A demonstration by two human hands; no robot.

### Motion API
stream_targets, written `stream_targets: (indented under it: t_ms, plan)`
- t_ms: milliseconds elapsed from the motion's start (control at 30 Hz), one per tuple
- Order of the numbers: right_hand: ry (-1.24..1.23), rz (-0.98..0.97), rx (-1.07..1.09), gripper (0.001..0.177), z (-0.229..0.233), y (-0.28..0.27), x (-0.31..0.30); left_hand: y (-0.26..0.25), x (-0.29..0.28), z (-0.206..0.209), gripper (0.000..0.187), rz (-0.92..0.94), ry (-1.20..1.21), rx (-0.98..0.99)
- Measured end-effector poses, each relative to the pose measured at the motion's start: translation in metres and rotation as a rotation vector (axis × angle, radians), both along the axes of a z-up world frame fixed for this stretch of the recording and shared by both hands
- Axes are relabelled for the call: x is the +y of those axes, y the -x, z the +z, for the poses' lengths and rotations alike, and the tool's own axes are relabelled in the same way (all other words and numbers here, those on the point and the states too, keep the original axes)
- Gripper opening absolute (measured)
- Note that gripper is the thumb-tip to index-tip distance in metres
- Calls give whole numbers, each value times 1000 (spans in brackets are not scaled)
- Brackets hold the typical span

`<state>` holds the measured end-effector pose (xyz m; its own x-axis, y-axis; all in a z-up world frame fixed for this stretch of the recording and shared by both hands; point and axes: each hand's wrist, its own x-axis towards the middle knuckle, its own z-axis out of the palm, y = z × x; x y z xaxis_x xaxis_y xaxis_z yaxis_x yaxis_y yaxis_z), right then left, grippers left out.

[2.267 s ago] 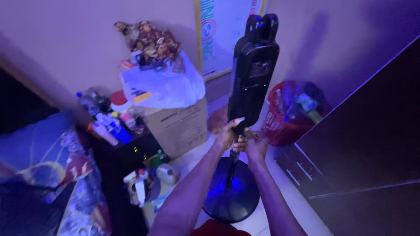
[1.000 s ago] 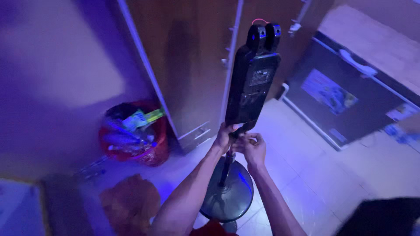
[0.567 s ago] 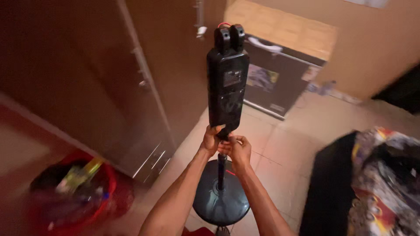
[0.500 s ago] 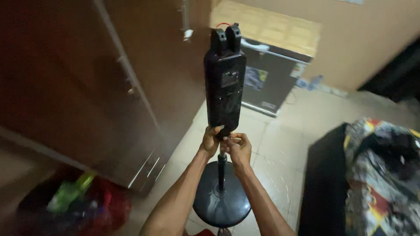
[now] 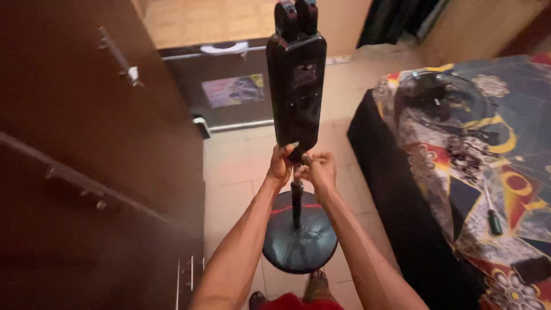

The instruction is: The person assembles a standing fan by attaching the motor housing to the base and securing the pole. They then wipe the fan base and pole with a cloth.

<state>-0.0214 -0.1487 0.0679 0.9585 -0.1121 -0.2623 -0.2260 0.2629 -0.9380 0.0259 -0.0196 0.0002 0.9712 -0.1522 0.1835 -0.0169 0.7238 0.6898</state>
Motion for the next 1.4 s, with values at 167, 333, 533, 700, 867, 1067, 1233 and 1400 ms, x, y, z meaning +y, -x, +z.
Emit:
stream_targets:
  t_ms: [167, 333, 533, 700, 867, 1067, 1233, 1400]
  plan:
    - [-5, -60, 137, 16, -2, -16, -18, -20, -23, -1, 44, -62, 8, 78]
    - [-109, -88, -140, 27, -28, -43, -22, -56, -33, -1, 42, -90, 39, 70]
    - [-301, -40, 129, 28, -28, -94, -33, -102, -35, -8, 46, -68, 36, 71]
    - [-31, -117, -106, 30, -34, -129, -31, -141, -36, -10, 52, -57, 33, 87]
    - [-134, -280, 155, 21, -36, -176, -20, -201, -35, -21, 50, -144, 61, 95]
    - [381, -282, -115, 27, -36, -230, -2, -264, -26, -16, 51, -243, 6, 59]
    - [-115, -455, 45, 27, -21, -274, 11, -323, -29, -27, 47, -377, -30, 82]
    - [-219, -454, 2, 21, -36, -310, 7, -364, -35, -28, 36, -368, -115, 98]
